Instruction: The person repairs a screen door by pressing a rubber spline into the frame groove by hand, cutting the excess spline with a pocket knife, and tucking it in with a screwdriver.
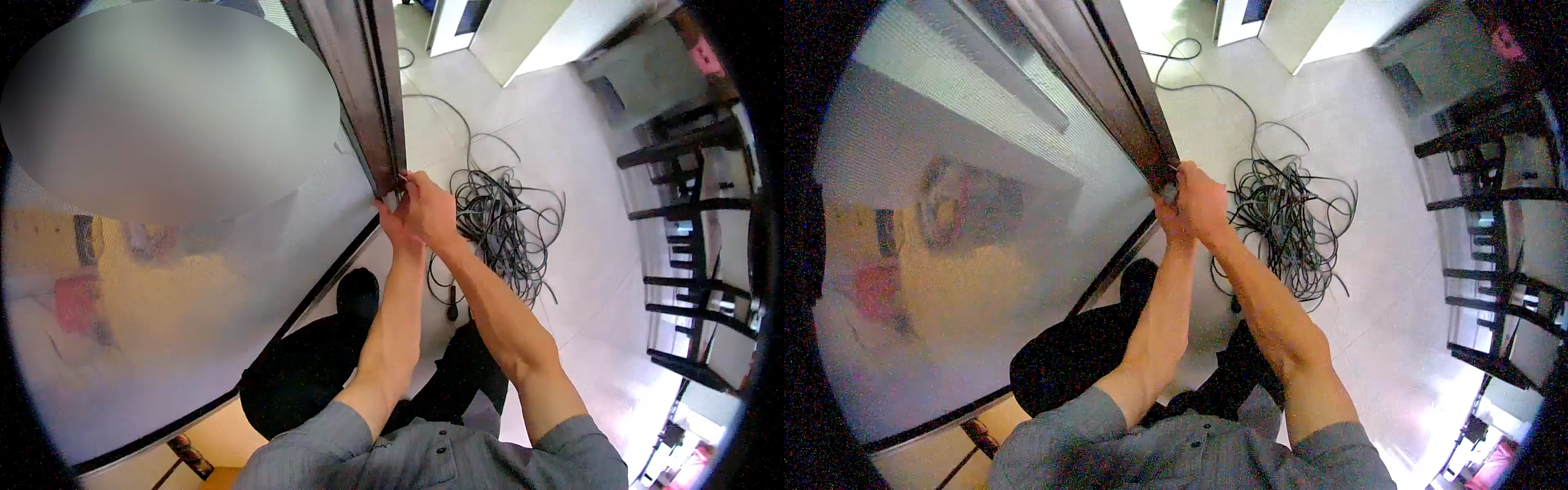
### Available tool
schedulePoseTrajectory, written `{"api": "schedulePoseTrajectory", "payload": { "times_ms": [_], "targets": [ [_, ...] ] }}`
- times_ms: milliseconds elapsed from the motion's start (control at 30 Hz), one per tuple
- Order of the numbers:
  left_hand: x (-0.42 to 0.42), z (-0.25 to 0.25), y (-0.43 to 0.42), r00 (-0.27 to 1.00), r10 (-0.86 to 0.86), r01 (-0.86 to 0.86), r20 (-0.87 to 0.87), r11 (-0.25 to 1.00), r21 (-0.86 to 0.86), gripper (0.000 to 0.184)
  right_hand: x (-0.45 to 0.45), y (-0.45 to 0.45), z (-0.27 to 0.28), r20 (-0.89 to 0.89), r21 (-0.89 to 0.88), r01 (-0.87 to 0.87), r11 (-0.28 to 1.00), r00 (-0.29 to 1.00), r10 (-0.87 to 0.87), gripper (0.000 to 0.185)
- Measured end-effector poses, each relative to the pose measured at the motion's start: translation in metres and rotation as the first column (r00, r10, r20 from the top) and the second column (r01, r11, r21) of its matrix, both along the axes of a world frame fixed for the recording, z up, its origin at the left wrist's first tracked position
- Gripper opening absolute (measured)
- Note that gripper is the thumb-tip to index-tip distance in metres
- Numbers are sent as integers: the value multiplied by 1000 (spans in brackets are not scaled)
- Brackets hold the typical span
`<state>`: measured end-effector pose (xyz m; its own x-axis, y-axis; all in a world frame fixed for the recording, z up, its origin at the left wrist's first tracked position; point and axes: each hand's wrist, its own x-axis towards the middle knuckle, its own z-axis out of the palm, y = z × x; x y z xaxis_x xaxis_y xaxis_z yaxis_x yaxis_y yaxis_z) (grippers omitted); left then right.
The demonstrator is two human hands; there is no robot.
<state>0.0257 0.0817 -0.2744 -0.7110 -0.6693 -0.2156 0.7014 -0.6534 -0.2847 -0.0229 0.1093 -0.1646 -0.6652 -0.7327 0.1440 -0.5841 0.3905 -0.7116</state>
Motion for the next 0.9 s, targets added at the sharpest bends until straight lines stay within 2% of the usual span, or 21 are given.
{"api": "schedulePoseTrajectory", "payload": {
  "times_ms": [33,100,133,200,267,300,367,433,500,533,600,633,667,700,733,800,833,867,900],
  "targets": [
    [0,-1,-1,977,-22,2,-212,996,-94,79,3,2,-6,11,0,14,1000,1000,-14,23],
    [-9,-24,-4,910,-80,2,-407,982,-190,81,8,-2,-11,53,37,61,997,997,-63,23],
    [-15,-53,0,949,-23,-36,-315,983,-179,81,6,-2,-13,61,36,70,997,996,-72,23],
    [-9,-40,0,979,31,-67,-200,982,-175,81,4,-1,-17,21,-29,25,999,999,-24,23],
    [1,-12,-1,939,-67,18,-336,989,-147,80,-1,-2,-11,61,-27,9,1000,998,-7,18],
    [1,-20,0,941,-72,25,-329,989,-145,80,-4,-1,-7,89,-23,-13,1000,996,15,16],
    [-1,-18,-3,999,12,-16,-53,998,-63,77,-5,0,2,107,22,-13,1000,994,11,16],
    [3,-14,1,995,-17,9,-97,997,-80,75,-7,-2,0,115,61,-17,998,993,10,16],
    [4,-18,4,991,-52,41,-124,995,-88,73,-6,-4,-7,59,3,-16,1000,998,16,18],
    [-4,-20,4,980,-44,1,-193,976,-217,72,-6,-5,-11,66,1,-12,1000,998,12,18],
    [-4,-29,1,966,-52,-40,-255,939,-342,70,-3,-7,-17,119,-45,20,999,993,-14,17],
    [4,-32,3,998,-38,44,44,986,-158,70,0,-7,-19,131,-44,26,999,991,-20,17],
    [10,-35,5,941,-75,64,331,997,44,70,3,-7,-23,137,-53,36,998,990,-28,18],
    [10,-51,5,940,-78,67,334,997,43,70,4,-7,-28,140,-62,46,997,989,-37,19],
    [5,-66,3,992,-50,61,112,994,-93,70,4,-6,-37,139,-65,52,997,989,-43,19],
    [-1,-50,1,990,-61,30,-129,973,-229,69,-3,1,-64,-41,84,61,995,997,-58,21],
    [3,-9,-1,997,-61,61,-48,998,-5,68,-9,7,-62,-46,76,67,995,997,-63,21],
    [-1,14,-4,997,-73,66,23,973,219,66,-19,12,-58,-131,75,3,997,991,7,22],
    [4,5,-2,996,-77,67,35,972,225,66,-15,20,-51,-190,91,-57,994,979,74,23]
  ]
}}
